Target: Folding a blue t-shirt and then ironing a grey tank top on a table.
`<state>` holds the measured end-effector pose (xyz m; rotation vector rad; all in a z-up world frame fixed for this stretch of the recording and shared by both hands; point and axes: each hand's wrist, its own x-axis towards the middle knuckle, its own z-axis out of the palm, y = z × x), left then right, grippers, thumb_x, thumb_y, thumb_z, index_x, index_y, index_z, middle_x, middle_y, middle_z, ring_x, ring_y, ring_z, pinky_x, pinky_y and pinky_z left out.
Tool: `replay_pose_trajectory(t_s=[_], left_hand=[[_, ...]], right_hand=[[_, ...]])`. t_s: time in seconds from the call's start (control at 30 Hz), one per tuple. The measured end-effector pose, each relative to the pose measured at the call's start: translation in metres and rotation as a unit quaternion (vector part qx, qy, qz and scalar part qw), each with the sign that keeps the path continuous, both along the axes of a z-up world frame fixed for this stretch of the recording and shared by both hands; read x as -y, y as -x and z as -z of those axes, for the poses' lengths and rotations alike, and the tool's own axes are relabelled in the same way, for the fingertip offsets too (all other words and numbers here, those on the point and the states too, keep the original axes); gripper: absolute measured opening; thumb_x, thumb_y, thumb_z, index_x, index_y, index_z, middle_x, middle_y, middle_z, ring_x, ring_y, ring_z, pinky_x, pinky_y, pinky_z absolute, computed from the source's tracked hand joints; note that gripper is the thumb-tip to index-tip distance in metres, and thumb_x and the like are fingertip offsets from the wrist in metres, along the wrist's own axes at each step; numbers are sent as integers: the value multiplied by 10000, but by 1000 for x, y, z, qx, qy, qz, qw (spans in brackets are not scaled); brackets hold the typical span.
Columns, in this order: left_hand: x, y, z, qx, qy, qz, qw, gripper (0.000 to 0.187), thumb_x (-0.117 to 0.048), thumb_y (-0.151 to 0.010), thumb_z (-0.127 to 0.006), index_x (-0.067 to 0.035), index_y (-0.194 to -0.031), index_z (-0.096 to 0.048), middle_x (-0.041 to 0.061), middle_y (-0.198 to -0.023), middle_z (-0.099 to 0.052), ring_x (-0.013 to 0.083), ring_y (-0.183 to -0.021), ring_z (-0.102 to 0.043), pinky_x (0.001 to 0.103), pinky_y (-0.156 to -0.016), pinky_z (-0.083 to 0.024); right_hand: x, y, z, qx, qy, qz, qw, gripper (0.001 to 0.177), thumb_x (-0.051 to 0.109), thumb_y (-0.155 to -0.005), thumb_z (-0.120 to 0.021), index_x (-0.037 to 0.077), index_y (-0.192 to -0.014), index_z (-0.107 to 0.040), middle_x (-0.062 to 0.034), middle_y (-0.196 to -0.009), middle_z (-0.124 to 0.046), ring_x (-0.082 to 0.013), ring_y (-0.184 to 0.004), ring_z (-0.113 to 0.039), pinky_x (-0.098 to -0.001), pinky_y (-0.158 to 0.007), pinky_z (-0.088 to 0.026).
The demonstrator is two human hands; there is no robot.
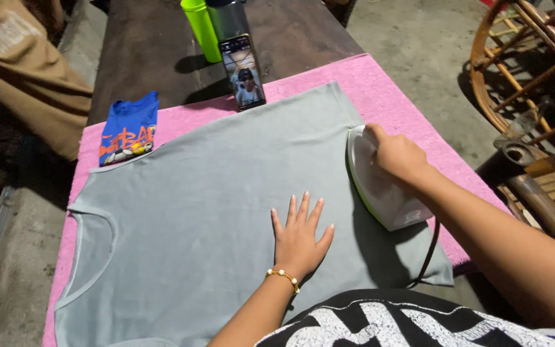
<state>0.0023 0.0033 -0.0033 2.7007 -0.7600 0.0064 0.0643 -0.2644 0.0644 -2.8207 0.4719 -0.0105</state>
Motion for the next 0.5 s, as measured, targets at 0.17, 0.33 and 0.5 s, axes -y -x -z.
replay_pose_trajectory(t_s=[0.17, 0.33, 0.5], left_hand=[[0, 0, 2, 28, 7, -3, 1000, 635, -511, -970, -472, -204, -1524, -432, 107, -1647, -276, 337, -1524, -193, 690, -1161, -46], [0, 1, 4, 30, 12, -3, 999, 632, -511, -972, -469, -200, -1521, -440, 106, -1651, -281, 337, -1524, -196, 688, -1163, -44], [0, 1, 2, 29, 8, -7, 1000, 649, -516, -968, -468, -202, -1534, -419, 110, -1645, -274, 337, -1523, -189, 688, -1162, -39]], right_hand=[[-9, 61, -8, 0, 1, -7, 1000, 702, 242, -857, -697, 344, -1492, -416, -262, -997, -710, -482, -950, -690, -582, -806, -546], [-15, 123, -12, -32, 17, 9, 999, 766, 238, -836, -709, 381, -1509, -372, -238, -940, -718, -457, -874, -714, -562, -747, -572], [-18, 130, -17, -64, 40, 18, 997, 815, 249, -828, -725, 394, -1527, -331, -222, -934, -715, -444, -857, -725, -553, -737, -586]])
